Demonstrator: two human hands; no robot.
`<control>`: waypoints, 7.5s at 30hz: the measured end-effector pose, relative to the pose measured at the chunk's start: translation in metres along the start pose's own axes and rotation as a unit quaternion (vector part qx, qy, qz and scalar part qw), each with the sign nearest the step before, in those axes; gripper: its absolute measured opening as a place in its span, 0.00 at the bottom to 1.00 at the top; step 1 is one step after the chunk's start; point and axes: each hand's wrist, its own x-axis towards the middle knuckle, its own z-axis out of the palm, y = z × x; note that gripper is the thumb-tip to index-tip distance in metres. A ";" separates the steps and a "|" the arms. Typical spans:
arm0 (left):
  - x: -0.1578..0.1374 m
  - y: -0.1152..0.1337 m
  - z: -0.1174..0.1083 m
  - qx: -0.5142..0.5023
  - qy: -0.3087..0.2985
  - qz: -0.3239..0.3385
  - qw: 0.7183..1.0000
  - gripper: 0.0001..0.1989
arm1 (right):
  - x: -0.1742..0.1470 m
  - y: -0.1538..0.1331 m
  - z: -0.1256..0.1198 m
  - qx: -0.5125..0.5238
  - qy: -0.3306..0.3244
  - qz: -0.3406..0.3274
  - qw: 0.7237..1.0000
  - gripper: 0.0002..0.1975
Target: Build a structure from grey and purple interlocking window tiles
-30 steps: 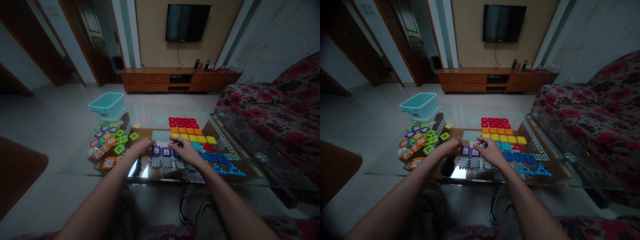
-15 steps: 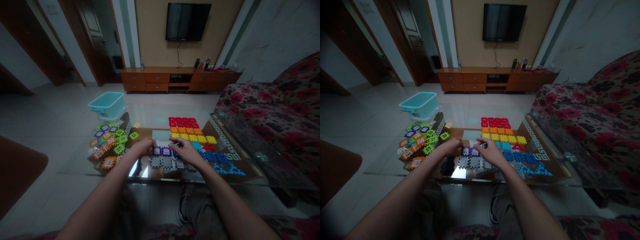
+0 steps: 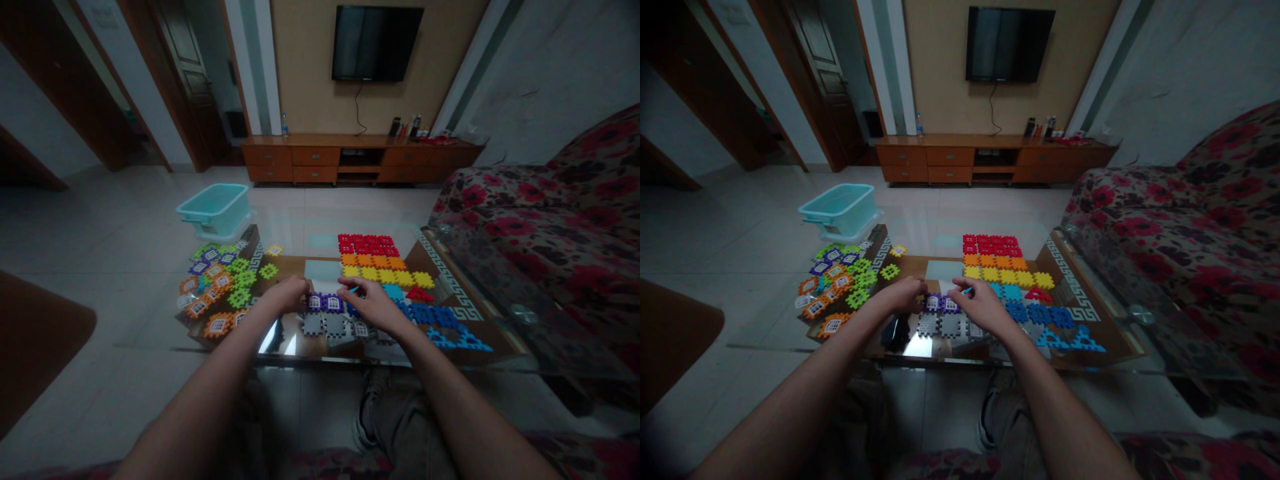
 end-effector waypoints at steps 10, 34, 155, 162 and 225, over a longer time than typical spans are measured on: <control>0.001 0.000 0.000 -0.009 -0.014 -0.020 1.000 0.13 | -0.001 0.000 0.000 -0.005 -0.007 -0.003 1.000 0.19; -0.002 0.003 -0.004 -0.022 -0.015 -0.016 1.000 0.16 | -0.003 0.001 0.002 -0.018 -0.017 -0.018 1.000 0.18; -0.098 -0.183 -0.013 0.026 0.444 -0.293 0.846 0.20 | 0.013 0.001 0.011 -0.072 0.011 -0.022 0.997 0.17; -0.084 -0.101 -0.037 -0.073 0.387 -0.193 0.899 0.13 | 0.009 0.000 0.009 -0.048 0.022 -0.031 0.998 0.16; -0.050 0.070 -0.009 -0.794 0.306 -0.200 0.486 0.12 | -0.001 -0.016 0.013 0.372 0.010 0.152 0.916 0.11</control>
